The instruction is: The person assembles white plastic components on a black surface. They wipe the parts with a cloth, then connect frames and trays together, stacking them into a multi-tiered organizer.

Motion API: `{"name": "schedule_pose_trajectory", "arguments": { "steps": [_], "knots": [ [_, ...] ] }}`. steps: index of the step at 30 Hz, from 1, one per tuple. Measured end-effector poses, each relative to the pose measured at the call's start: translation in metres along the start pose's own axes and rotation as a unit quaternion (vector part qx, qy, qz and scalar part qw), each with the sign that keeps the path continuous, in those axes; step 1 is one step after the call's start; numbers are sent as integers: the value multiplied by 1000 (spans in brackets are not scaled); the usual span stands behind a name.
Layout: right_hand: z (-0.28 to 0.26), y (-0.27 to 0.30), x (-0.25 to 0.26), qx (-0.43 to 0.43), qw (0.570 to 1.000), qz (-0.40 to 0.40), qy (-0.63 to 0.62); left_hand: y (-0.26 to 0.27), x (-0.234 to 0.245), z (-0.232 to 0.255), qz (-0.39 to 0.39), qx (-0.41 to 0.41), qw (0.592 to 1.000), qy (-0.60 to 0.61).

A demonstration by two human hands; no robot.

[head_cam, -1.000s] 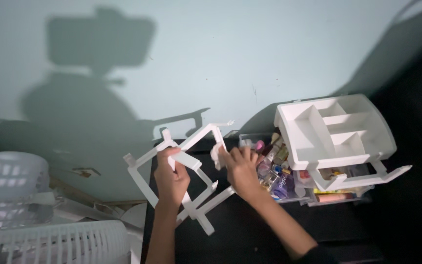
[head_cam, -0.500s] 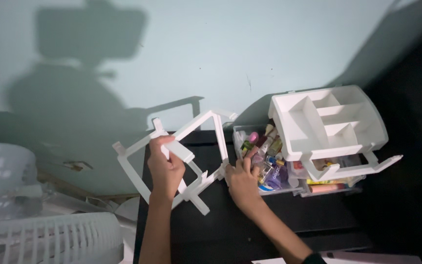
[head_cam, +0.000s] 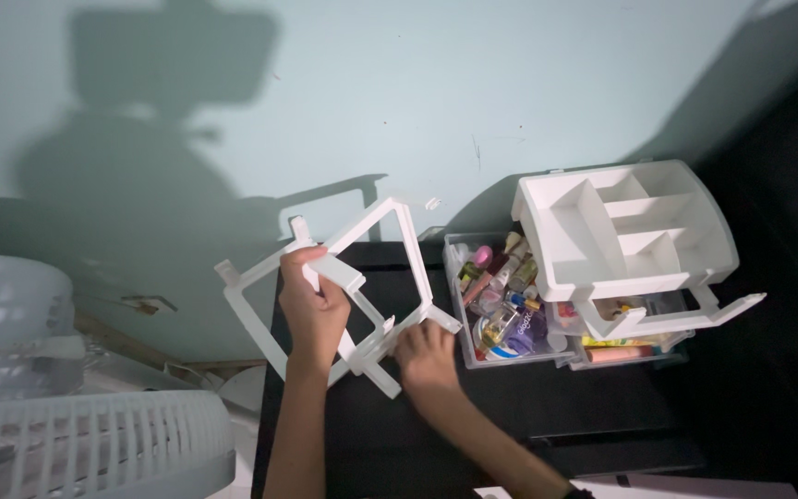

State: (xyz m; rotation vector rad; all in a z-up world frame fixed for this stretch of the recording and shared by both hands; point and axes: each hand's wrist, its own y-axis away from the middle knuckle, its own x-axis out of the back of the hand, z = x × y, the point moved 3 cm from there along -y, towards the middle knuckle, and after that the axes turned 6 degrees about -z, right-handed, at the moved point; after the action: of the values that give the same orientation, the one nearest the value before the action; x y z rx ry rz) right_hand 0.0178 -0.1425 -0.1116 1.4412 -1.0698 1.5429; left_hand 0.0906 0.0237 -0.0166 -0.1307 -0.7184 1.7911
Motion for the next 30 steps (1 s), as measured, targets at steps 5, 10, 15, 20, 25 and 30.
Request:
{"name": "schedule_pose_trajectory", "arguments": {
  "steps": [5,10,15,20,25,30],
  "knots": [
    [16,10,-3,77,986,115,-95,-1,-2,-1,-6,16,999,27],
    [42,-12,-8,-2,995,99,16,1,0,-4,-7,19,1000,-5],
    [23,-12,-11,41,997,39,44,3,-1,-7,2,16,999,-31],
    [15,4,14,157,969,115,-154,7,-4,-11,2,10,1000,13],
    [32,-2,63,130,912,37,-387,10,-1,-6,26,-41,999,-11],
    [70,-10,153,73,890,86,-441,17,0,-8,8,-7,1000,5]
  ]
}}
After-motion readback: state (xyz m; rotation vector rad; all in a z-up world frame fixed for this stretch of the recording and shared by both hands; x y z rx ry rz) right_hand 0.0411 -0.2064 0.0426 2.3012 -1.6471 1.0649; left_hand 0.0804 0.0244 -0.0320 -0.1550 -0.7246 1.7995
